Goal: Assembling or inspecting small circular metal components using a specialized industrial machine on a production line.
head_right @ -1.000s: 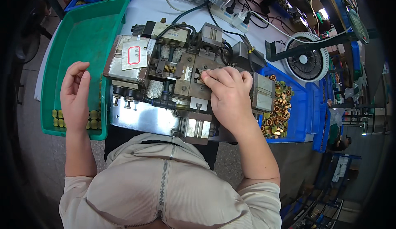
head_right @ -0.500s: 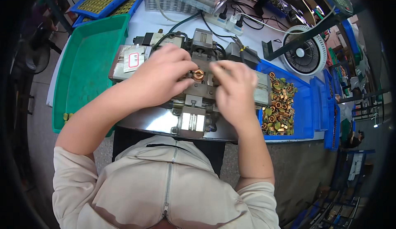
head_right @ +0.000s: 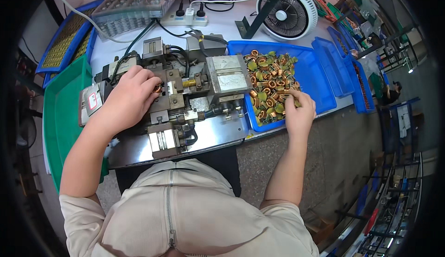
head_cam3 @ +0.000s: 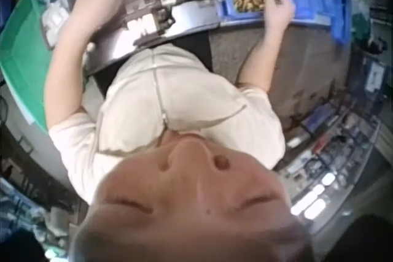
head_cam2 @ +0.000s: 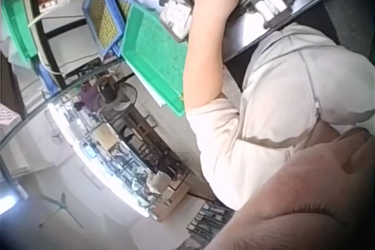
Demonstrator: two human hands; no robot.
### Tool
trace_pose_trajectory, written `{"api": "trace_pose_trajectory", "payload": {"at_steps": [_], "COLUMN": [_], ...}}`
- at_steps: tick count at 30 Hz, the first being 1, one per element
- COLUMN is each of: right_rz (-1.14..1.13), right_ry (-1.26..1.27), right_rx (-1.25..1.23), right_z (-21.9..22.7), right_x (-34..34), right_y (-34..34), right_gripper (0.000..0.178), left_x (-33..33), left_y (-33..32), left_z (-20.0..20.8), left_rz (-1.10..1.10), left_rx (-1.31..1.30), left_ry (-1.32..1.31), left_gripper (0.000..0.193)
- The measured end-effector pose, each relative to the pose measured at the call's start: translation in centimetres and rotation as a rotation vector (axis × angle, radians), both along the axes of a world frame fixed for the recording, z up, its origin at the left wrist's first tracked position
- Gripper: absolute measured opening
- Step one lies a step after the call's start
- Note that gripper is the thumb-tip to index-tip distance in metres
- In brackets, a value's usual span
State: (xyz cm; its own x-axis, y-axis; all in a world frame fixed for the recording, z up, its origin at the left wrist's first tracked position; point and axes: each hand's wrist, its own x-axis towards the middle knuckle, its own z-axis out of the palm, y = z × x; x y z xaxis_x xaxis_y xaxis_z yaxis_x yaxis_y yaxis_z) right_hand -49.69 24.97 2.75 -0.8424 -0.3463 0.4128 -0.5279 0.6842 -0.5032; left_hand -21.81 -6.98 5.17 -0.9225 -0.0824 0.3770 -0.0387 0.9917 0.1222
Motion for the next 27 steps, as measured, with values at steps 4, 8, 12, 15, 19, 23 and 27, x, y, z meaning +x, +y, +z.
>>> {"api": "trace_pose_trajectory", "payload": {"at_steps": [4,8,12,15,19,23,27], "right_rz": [-0.065,-0.111,-0.149,-0.211,-0.224,-0.218,-0.065], "right_ry": [0.093,0.191,0.24,0.214,0.156,0.096,0.027], "right_rx": [0.205,0.341,0.402,0.451,0.484,0.423,-0.154], "right_z": [-1.2,-2.0,-2.5,-2.7,-2.0,-1.3,-3.0], "right_x": [-0.2,-1.1,-1.8,-1.9,-1.9,-1.7,-3.5], "right_y": [-1.1,-2.9,-4.7,-5.5,-6.3,-6.3,-4.4], "right_gripper": [0.023,0.026,0.029,0.032,0.036,0.034,0.032], "left_x": [0.0,0.0,0.0,0.1,0.3,2.3,7.3], "left_y": [0.2,0.1,0.0,-0.1,-0.2,-1.2,-2.5], "left_z": [-0.2,-0.5,-0.5,-0.6,1.1,4.7,8.2], "left_rz": [0.011,0.024,0.024,0.009,0.045,0.126,0.35], "left_rx": [-0.002,0.004,0.001,0.011,0.022,0.099,0.279], "left_ry": [0.001,0.004,-0.006,-0.009,0.079,0.191,0.268], "left_gripper": [0.021,0.02,0.02,0.023,0.023,0.024,0.028]}}
